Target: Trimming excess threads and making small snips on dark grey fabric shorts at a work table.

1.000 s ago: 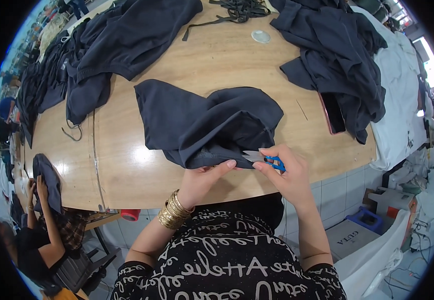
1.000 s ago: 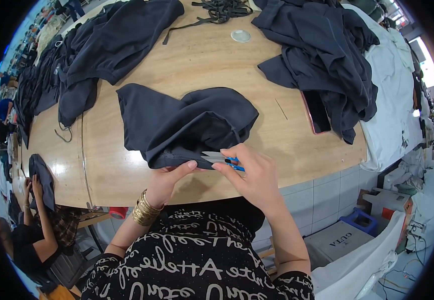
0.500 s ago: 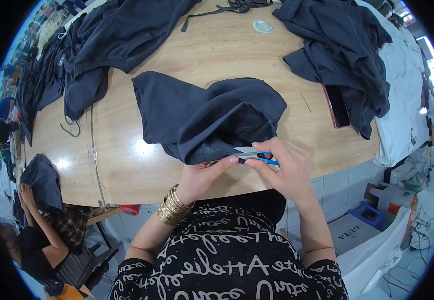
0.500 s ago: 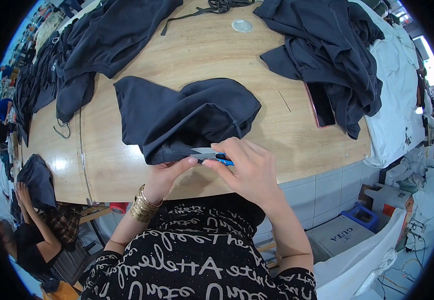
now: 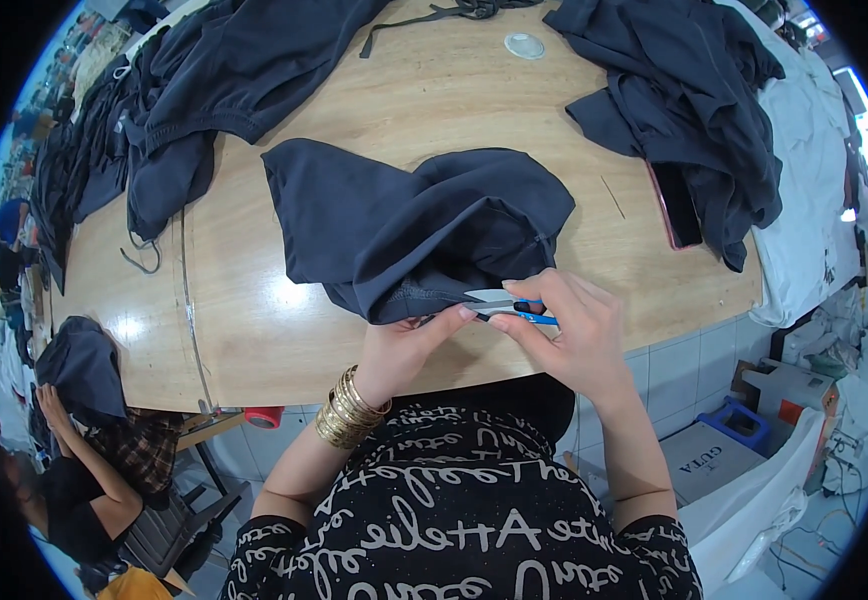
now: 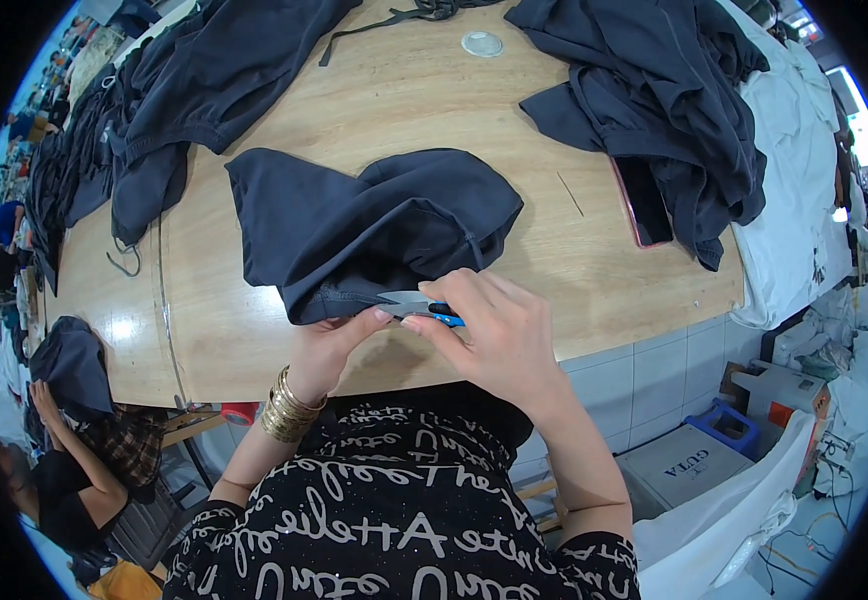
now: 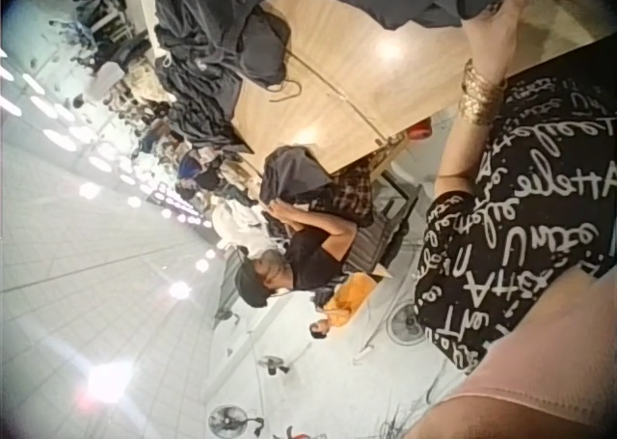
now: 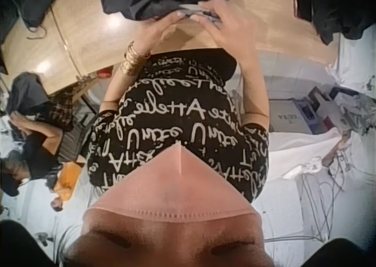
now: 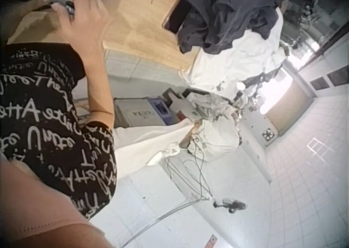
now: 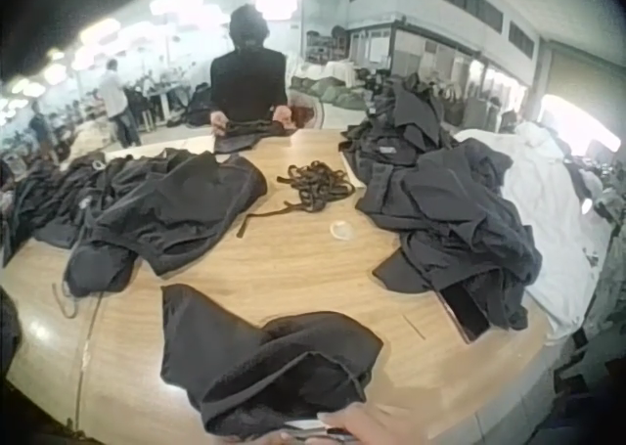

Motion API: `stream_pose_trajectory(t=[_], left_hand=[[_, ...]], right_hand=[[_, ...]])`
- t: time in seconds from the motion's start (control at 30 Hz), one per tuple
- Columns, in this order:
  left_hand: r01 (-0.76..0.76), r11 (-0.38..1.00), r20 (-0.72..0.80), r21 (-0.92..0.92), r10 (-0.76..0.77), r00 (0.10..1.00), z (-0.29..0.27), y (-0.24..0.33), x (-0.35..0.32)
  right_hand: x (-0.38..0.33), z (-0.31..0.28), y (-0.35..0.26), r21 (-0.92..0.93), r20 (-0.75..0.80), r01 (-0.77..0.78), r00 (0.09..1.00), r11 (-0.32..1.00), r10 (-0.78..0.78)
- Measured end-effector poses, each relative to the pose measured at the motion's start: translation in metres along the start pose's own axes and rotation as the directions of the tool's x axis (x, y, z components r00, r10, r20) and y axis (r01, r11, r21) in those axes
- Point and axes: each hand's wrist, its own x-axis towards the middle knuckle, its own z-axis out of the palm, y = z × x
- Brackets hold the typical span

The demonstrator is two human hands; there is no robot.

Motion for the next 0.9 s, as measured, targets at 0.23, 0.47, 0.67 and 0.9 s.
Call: stream_pose_trajectory(t=[0.23,0.47,0.67,0.9], left_hand=[[0.023,1.0,0.001,-0.007,-0.023,1.0,-0.0003,0.0017,-0.0001],[-0.003,1.0,0.014,-0.024,0.004,1.0,0.0019,0.0035,0.0006],[-0.021,1.0,0.007,-0.007,0.021,1.0,0.0025,0.0023,0.0],[-0.017,1.0,0.013,-0.002,0.017,1.0,0.0025,0.0015,-0.0003]], right_hand=[[0.0014,0.0012,0.0005,0.02,-0.011,0.009,1.0,1.0,-0.009],[0.0017,0.0014,-0.0005,0.021,-0.021,-0.003,1.0,1.0,0.003],[0.0002,0.0019,-0.0013,0.007,-0.011,-0.036,0.999,0.999,0.036],[-0.0008,0.0027,-0.0011,0.032,-0.017,-0.059,0.998,0.998,0.06]])
